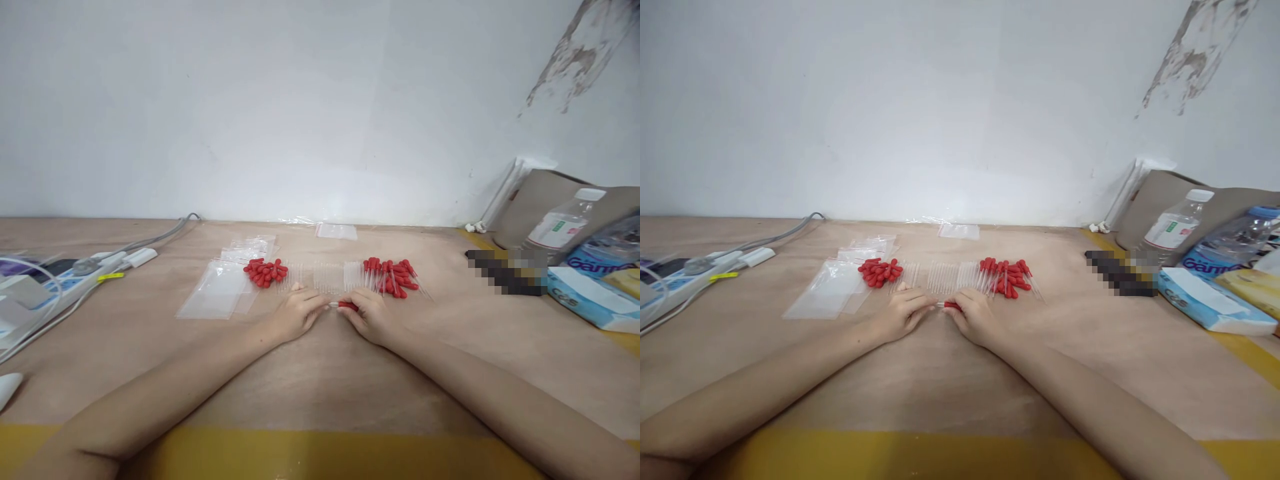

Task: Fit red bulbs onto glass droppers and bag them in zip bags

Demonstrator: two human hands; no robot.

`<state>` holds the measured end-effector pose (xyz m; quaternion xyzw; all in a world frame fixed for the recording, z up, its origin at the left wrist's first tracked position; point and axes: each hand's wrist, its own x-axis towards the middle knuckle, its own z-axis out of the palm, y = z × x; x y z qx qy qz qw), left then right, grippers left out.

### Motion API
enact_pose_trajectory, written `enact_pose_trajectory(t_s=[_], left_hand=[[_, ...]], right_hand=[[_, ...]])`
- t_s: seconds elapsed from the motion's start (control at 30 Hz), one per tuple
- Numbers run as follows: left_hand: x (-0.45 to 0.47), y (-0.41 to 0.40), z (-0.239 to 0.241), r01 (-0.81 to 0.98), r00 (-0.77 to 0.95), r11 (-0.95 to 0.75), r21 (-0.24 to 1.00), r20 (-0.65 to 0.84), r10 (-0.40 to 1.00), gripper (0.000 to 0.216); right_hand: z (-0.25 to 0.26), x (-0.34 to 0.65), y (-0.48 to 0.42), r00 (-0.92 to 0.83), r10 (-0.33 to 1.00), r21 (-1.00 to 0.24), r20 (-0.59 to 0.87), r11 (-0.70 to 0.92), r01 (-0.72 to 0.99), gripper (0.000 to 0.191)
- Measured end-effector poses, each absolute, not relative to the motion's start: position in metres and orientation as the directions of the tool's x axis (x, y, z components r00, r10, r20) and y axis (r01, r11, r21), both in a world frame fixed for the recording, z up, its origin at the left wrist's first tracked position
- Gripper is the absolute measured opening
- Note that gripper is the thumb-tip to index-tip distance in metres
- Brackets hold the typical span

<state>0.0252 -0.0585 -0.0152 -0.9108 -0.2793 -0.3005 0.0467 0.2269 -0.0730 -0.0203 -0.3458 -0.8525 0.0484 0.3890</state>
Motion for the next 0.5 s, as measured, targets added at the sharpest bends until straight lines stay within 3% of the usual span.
enact_pose_trajectory(t_s=[0.27, 0.4, 0.5], left_hand=[[0.0352, -0.0644, -0.0153, 0.471, 0.704, -0.878, 0.082, 0.565, 0.430, 0.022], [0.0309, -0.0617, -0.0152, 0.534, 0.678, -0.837, 0.118, 0.533, 0.507, 0.022], [0.0264, -0.0589, -0.0146, 0.567, 0.657, -0.813, 0.131, 0.523, 0.543, 0.023]], right_hand=[[-0.0209, 0.2225, -0.0705, -0.569, 0.570, -0.249, 0.593, 0.802, 0.544, 0.019], [-0.0205, 0.2231, -0.0699, -0.547, 0.634, -0.348, 0.546, 0.766, 0.541, 0.012], [-0.0224, 0.2256, -0.0713, -0.461, 0.706, -0.465, 0.538, 0.704, 0.536, 0.026]])
